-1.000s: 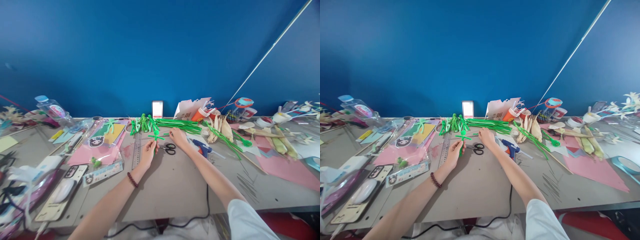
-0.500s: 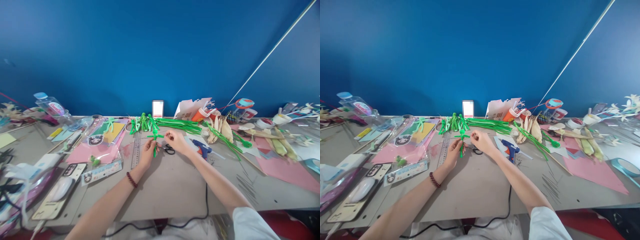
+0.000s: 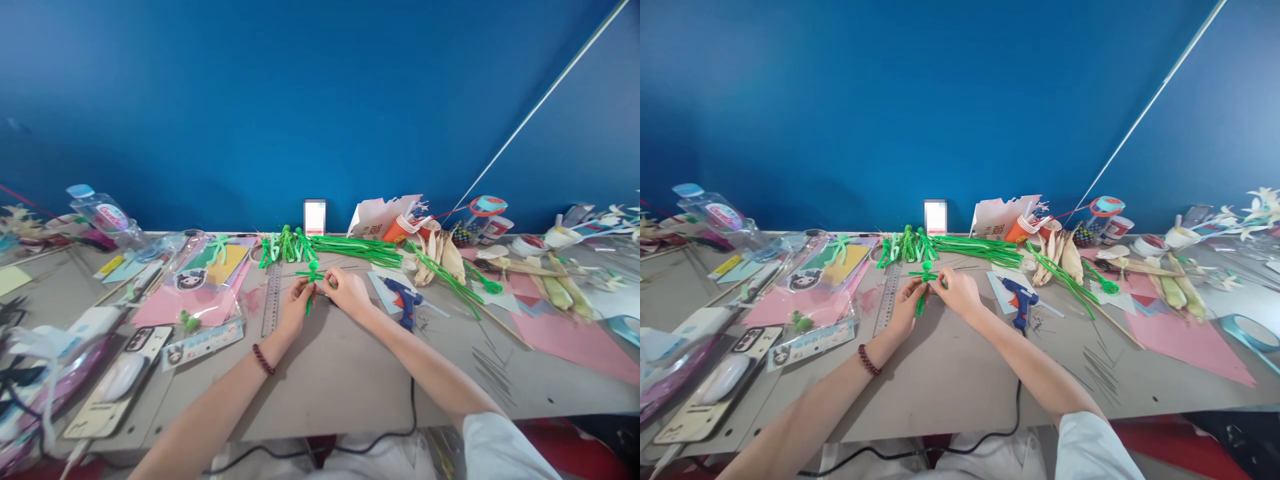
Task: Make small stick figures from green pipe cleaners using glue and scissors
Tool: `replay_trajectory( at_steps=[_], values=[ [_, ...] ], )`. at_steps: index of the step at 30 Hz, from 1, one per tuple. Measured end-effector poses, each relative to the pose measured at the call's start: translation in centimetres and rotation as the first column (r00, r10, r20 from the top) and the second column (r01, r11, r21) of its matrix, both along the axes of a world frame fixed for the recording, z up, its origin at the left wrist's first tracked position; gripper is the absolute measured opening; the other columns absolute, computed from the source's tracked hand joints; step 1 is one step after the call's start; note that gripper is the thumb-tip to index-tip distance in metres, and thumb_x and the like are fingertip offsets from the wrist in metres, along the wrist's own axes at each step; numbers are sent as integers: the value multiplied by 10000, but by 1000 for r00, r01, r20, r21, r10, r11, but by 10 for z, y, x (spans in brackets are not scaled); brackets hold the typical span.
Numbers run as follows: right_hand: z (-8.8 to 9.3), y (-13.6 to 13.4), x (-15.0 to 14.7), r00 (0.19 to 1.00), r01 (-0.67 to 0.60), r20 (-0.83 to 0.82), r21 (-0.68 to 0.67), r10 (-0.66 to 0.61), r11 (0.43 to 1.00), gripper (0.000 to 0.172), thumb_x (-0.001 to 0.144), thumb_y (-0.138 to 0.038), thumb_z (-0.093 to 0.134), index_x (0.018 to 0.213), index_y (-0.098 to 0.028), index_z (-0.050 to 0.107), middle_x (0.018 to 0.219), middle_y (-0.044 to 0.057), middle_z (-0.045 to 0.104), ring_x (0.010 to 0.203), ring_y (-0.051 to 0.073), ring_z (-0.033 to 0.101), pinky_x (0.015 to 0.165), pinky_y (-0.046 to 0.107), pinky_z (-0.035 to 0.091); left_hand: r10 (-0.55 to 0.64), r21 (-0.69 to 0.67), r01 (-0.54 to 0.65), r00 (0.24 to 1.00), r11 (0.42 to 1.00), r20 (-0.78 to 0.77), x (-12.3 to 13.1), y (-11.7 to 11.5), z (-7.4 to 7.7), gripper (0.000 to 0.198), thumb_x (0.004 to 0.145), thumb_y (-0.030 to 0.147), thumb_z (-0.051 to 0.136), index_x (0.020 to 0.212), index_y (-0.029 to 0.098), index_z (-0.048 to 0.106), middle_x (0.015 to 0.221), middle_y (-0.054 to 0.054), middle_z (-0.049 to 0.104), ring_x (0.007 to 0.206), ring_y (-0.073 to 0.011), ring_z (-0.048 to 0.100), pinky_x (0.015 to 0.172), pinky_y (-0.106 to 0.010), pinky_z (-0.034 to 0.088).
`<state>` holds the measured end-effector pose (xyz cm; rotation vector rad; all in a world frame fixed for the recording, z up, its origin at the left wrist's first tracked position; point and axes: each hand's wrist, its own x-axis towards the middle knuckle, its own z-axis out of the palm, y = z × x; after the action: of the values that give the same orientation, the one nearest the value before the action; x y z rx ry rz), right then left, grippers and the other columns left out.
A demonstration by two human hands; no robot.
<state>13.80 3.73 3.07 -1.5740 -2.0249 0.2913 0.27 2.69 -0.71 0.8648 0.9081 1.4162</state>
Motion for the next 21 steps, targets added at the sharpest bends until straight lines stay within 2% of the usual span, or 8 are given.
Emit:
replay_trajectory(
  at_steps=[4, 8, 12, 18, 21],
  values=[
    [1, -2, -2, 1000, -3, -14, -21, 3, 1000, 76, 766, -259, 517, 779, -224, 583, 530, -46, 510, 520, 119, 472, 504, 216, 224, 17, -19, -16, 1000, 1000, 5, 0, -3, 4, 234, 688, 338, 677, 737, 175, 517, 554, 56, 472, 481, -63, 410, 455, -197, 276],
    [2, -4, -4, 1000, -9, -3, -39, 9, 999, 75, 772, -253, 515, 784, -224, 584, 538, -45, 521, 516, 118, 473, 504, 215, 226, 9, -12, -10, 999, 1000, -36, 0, -6, 8, 271, 732, 414, 639, 703, 175, 514, 551, 50, 444, 492, -69, 392, 464, -204, 268],
    [0, -5, -5, 1000, -12, 0, -40, 12, 999, 83, 784, -269, 513, 790, -227, 585, 540, -45, 529, 521, 120, 485, 504, 213, 230, 7, 14, -6, 997, 1000, -71, 0, -6, 5, 302, 751, 454, 614, 701, 174, 512, 593, 40, 456, 506, -70, 376, 477, -207, 274],
    [-2, -5, -7, 1000, -3, 31, -23, 3, 1000, 111, 805, -269, 494, 809, -234, 600, 570, -33, 574, 535, 126, 506, 515, 217, 233, 49, 40, -45, 992, 998, -119, -3, -3, 2, 298, 767, 440, 595, 660, 175, 510, 585, 38, 457, 509, -75, 388, 473, -216, 277],
    [-2, -6, -7, 999, 3, 42, -26, -2, 1000, 118, 808, -268, 492, 820, -234, 604, 579, -29, 590, 548, 131, 524, 513, 219, 229, 29, -4, -29, 998, 1000, -59, -3, -3, 4, 285, 752, 410, 611, 641, 173, 498, 548, 45, 438, 474, -69, 373, 451, -214, 265]
  ],
)
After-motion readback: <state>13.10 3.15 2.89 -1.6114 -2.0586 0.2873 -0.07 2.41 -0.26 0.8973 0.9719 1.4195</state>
